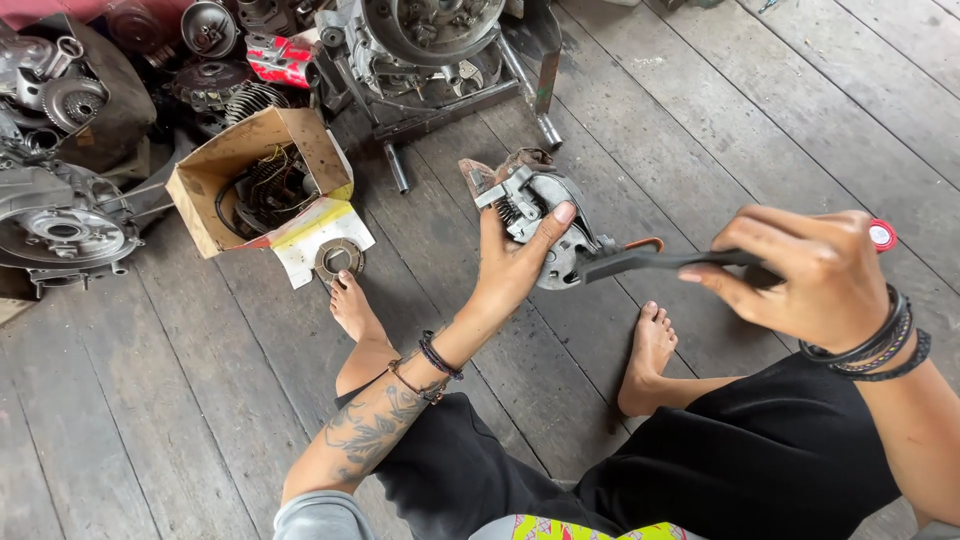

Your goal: Cleaning a motorcycle engine component using a brush and a cloth to remove dirt and grime.

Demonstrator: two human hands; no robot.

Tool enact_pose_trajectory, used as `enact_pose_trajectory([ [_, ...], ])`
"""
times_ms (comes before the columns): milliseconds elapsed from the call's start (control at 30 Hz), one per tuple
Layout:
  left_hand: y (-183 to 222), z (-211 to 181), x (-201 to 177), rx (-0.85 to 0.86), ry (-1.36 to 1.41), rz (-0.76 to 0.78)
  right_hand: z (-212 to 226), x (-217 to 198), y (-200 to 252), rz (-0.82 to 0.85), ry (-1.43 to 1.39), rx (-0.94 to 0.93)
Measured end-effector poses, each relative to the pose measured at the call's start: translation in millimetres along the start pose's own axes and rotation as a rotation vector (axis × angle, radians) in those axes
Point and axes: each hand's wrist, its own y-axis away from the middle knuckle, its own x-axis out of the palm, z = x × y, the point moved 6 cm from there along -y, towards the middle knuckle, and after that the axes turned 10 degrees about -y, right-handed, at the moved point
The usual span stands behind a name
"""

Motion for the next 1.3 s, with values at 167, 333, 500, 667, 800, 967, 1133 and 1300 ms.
enact_pose_trajectory([
  [167, -6, 6, -8, 0.071, 0.124, -0.087, 10, 1, -3, -0.019, 0.174, 0.016],
  [333, 2, -7, -15, 0.018, 0.295, -0.114, 11, 27, 0, -0.017, 0.221, 0.049],
  [500, 5, -15, -31, 0.300, 0.153, -0.179, 14, 44, -13, -0.063, -0.203, 0.193],
  [667, -2, -8, -36, 0.345, 0.214, -0.225, 6, 39, -6, -0.067, -0.010, 0.177],
  [800, 2, -10, -38, 0.334, 0.263, -0.232, -1, 32, -4, -0.094, 0.023, 0.166],
  [967, 3, -14, -39, 0.368, 0.263, -0.235, 25, 40, -19, -0.060, -0.050, 0.133],
  [1133, 4, -11, -44, 0.342, 0.322, -0.243, 5, 42, -14, 0.005, 0.050, 0.170],
  [1300, 14, -22, -43, 0.456, 0.194, -0.259, 26, 28, -18, -0.116, -0.094, 0.094],
])
